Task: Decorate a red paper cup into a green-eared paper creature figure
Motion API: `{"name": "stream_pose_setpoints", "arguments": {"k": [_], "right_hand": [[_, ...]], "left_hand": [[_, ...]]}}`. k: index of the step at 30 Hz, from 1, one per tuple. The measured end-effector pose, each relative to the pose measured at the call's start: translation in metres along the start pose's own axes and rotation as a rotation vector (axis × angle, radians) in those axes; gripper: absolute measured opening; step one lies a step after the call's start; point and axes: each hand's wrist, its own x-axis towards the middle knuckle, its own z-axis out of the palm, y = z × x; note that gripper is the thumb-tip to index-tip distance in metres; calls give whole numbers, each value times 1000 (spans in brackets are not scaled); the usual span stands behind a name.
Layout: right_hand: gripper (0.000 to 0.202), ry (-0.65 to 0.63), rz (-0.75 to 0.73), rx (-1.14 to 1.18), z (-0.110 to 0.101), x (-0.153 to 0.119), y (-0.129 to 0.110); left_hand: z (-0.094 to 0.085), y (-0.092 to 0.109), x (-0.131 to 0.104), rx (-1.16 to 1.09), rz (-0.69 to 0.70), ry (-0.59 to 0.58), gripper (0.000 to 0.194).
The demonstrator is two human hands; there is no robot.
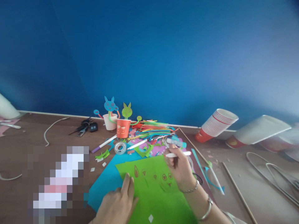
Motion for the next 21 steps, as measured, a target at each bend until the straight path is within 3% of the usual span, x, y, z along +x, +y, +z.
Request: {"name": "stream_pose_setpoints", "arguments": {"k": [4,9,14,21], "right_hand": [[39,33,29,-177,-6,-8,2],[29,-129,-21,-492,-1,-17,29],[26,-158,-103,-759,2,-16,48],[27,-140,-125,-872,3,-16,52]], "left_hand": [[-3,0,0,1,-10,-4,38],[-3,-1,1,2,1,17,51],[2,-2,0,-30,-12,-4,52],[6,-3,2,-72,3,-63,48]]}}
